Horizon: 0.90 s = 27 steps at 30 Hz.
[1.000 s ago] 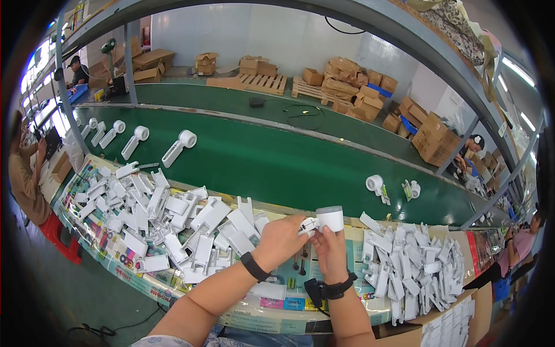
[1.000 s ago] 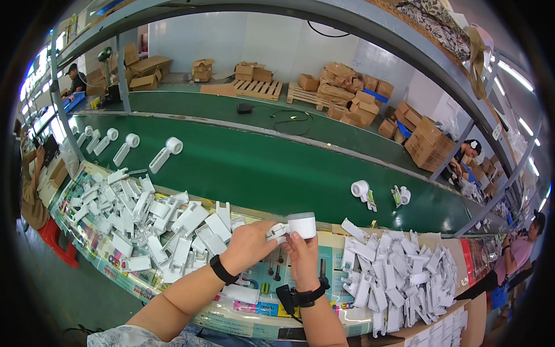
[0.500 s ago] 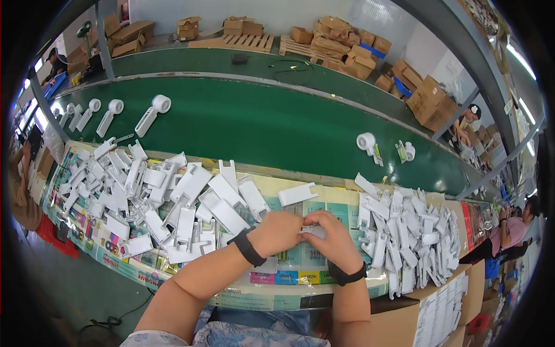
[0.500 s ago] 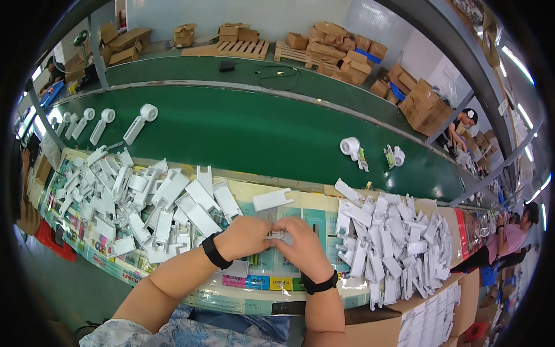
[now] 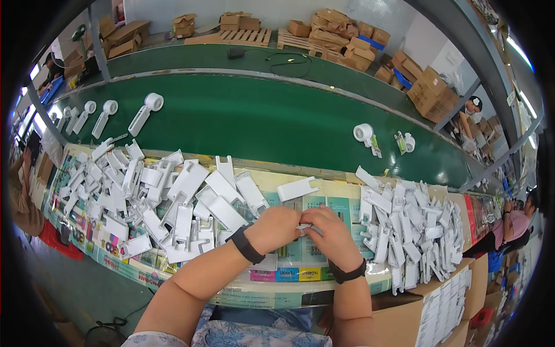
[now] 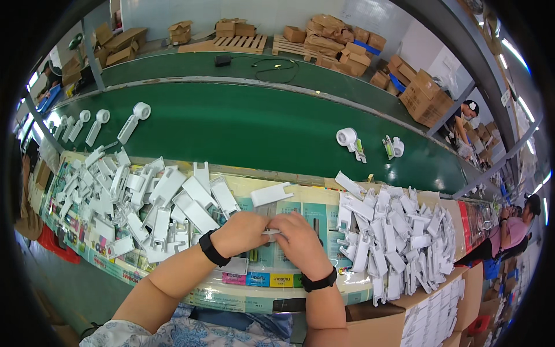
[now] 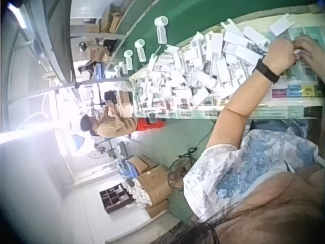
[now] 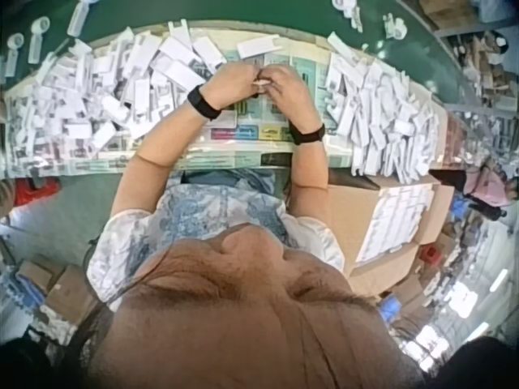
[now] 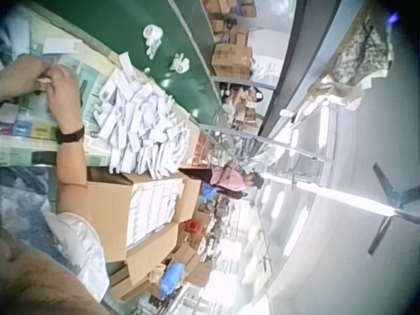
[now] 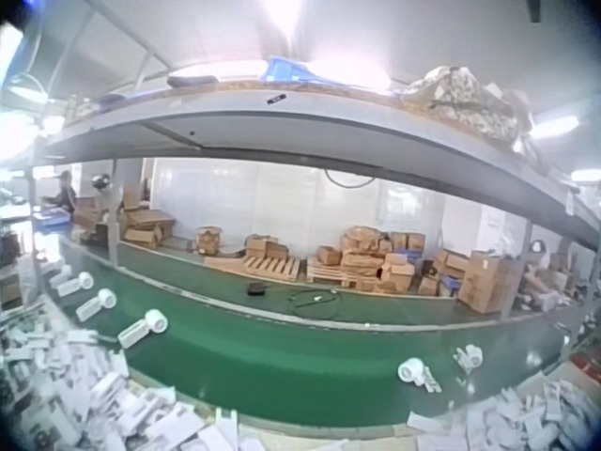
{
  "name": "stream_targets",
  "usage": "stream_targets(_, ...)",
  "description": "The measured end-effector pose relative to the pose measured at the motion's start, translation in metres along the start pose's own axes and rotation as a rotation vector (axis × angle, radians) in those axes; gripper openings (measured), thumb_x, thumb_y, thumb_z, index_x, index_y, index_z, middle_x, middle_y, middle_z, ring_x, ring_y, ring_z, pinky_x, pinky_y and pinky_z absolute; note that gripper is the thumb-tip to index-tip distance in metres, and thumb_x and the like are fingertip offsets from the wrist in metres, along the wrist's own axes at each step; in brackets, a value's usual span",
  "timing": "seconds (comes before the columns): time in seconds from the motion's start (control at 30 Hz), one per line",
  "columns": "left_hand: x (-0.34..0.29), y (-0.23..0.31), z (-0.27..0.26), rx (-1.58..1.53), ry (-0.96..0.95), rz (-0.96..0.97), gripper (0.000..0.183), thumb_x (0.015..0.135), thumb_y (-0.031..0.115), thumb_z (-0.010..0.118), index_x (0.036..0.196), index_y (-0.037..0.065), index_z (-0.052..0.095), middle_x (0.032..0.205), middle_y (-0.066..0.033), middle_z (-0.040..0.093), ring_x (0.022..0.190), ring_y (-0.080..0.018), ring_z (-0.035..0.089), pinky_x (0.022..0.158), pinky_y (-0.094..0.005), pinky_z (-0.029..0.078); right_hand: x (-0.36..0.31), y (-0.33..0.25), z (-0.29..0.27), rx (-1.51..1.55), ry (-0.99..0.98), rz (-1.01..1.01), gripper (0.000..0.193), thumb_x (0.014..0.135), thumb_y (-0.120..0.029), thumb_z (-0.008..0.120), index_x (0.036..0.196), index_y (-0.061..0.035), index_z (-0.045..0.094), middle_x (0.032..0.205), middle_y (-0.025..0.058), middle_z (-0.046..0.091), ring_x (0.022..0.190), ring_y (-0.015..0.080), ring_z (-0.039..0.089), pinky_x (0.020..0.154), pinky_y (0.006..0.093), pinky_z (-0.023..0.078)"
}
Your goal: Assembling the components of small portable handheld fans at a factory assembly line.
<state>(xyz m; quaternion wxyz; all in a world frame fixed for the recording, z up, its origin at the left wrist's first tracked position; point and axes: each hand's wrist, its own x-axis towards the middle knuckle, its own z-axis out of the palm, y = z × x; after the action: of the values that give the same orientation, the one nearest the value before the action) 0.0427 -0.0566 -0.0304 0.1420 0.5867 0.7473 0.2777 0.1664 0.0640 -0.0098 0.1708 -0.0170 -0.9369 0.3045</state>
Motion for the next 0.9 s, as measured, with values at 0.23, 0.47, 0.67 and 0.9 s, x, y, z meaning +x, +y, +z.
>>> stream_targets(0.23, 0.002, 0.006, -0.007, 0.003, -0.035, -0.018, 0.025, 0.071, 0.023, 0.062, 0.083, 0.001, 0.063, 0.072, -0.0192, 0.061, 0.072, -0.0356, 0.06, 0.066, -0.0428, 0.048, 0.003, 0.006, -0.005, 0.022, -0.032, 0.007, 0.024, 0.068, 0.001, 0.059, 0.092, -0.0044, 0.055, 0.096, 0.0121, 0.057, 0.093, 0.032, 0.054, 0.081, 0.037, 0.044)
stream_targets(0.47, 0.001, 0.007, -0.007, -0.014, -0.039, -0.049, 0.027, 0.07, 0.022, 0.062, 0.086, 0.0, 0.064, 0.072, -0.0203, 0.061, 0.072, -0.0356, 0.06, 0.067, -0.042, 0.049, 0.006, 0.006, -0.003, 0.056, -0.071, 0.007, 0.023, 0.067, 0.0, 0.057, 0.088, -0.0045, 0.053, 0.092, 0.012, 0.055, 0.089, 0.0335, 0.052, 0.078, 0.0407, 0.042)
stream_targets(0.67, 0.0, 0.007, -0.001, 0.039, -0.008, -0.049, 0.024, 0.07, 0.021, 0.061, 0.081, 0.0, 0.062, 0.071, -0.02, 0.061, 0.072, -0.0362, 0.06, 0.067, -0.0429, 0.048, 0.001, 0.001, 0.0, 0.022, -0.026, 0.078, 0.023, 0.068, -0.002, 0.06, 0.09, -0.0037, 0.056, 0.096, 0.0121, 0.057, 0.094, 0.0311, 0.054, 0.083, 0.0367, 0.043)
stream_targets(0.9, 0.002, 0.005, 0.002, 0.021, 0.008, -0.02, 0.024, 0.07, 0.021, 0.062, 0.08, 0.0, 0.06, 0.072, -0.0194, 0.061, 0.072, -0.0362, 0.06, 0.066, -0.0433, 0.048, -0.002, 0.003, 0.0, 0.03, 0.025, 0.074, 0.021, 0.07, -0.001, 0.061, 0.09, -0.0032, 0.059, 0.097, 0.0115, 0.059, 0.097, 0.0303, 0.054, 0.085, 0.0361, 0.042)
